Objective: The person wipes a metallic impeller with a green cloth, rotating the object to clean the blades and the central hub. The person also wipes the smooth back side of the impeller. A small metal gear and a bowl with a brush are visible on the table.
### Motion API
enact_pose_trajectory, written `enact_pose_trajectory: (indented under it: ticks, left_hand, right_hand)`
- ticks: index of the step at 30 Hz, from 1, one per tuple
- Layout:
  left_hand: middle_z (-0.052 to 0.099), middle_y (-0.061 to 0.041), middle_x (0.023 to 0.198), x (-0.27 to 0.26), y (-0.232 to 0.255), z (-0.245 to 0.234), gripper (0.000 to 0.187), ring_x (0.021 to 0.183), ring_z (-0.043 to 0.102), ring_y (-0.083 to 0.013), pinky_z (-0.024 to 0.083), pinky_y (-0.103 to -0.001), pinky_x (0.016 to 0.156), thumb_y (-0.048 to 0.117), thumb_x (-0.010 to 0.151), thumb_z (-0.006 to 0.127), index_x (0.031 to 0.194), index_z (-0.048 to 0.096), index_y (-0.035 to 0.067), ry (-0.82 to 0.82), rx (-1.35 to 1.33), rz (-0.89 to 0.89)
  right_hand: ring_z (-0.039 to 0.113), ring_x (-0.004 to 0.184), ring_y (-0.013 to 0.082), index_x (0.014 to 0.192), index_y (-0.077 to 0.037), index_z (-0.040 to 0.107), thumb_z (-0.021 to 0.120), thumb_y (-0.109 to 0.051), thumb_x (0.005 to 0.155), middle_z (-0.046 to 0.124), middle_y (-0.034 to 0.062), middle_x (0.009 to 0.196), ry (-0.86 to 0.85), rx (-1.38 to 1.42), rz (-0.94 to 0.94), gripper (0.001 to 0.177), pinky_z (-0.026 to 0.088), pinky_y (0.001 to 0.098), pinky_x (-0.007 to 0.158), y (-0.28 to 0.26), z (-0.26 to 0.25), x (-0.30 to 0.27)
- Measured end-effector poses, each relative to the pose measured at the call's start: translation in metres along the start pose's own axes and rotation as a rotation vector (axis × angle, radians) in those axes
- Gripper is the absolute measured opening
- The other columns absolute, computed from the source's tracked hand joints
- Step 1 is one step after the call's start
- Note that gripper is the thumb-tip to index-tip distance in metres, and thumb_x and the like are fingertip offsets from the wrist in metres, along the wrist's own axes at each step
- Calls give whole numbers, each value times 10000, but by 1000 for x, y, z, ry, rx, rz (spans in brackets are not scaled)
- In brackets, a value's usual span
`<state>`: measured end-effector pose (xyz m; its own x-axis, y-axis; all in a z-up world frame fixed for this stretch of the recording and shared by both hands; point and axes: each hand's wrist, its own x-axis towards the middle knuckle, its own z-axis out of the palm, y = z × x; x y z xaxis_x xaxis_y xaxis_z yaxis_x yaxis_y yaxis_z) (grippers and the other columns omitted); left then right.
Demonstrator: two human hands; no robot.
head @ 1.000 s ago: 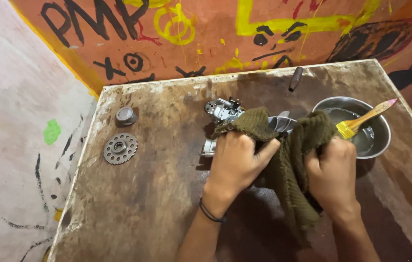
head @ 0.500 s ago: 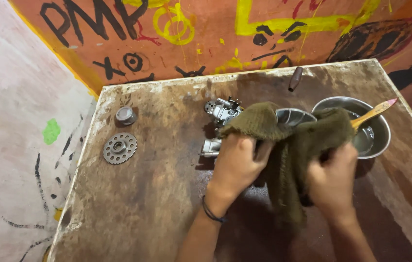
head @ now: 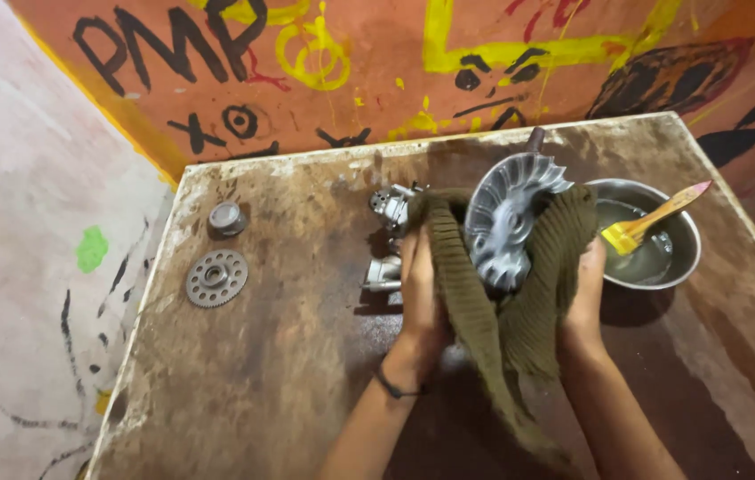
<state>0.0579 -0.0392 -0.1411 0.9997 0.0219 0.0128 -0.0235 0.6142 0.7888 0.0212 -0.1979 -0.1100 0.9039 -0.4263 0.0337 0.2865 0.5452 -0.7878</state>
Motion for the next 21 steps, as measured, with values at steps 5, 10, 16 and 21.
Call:
enact_pose_trajectory:
  ticks: [5, 10, 16, 21]
  left_hand:
    - [554, -16, 1410, -17, 13, -21, 466, 1296, 509, -157, 376, -320, 1145, 129, 971, 511, 1434, 499, 80, -321, 48, 8]
    - [624, -76, 1368, -49, 78, -58, 518, 1275, 558, -175, 420, -336, 1132, 21, 901, 520, 1418, 539, -10, -772, 590, -23]
    - [721, -78, 731, -86, 133, -74, 292, 645, 653, -144, 526, -301, 594, 259, 960, 663, 1005, 773, -8, -422, 1081, -384]
    - [605, -151, 673, -121, 71, -154, 439, 580, 514, -264, 390, -443, 540, 248, 1009, 645, 805, 641, -140, -112, 868, -381]
  right_hand:
    - [612, 862, 136, 1291, -76, 545, 630, -92, 1046, 626, 32, 1044, -162, -107, -123, 261, 517, 297, 714, -16, 7, 12]
    - [642, 1079, 126, 1355, -49, 565, 621, -100, 1052, 640, 36, 1259, -254, -189, -338, 313, 543, 292, 942, -5, -81, 69]
    - [626, 1127, 104, 1379, -56, 528, 489, -282, 1109, 632, 2, 1257, -196, -321, -491, 355, 526, 261, 1011, -17, -118, 65]
    - [656, 1109, 116, 1411, -66, 464, 635, -147, 1073, 647, 13, 1272, -38, -260, -442, 387, 567, 277, 990, -34, -64, 42]
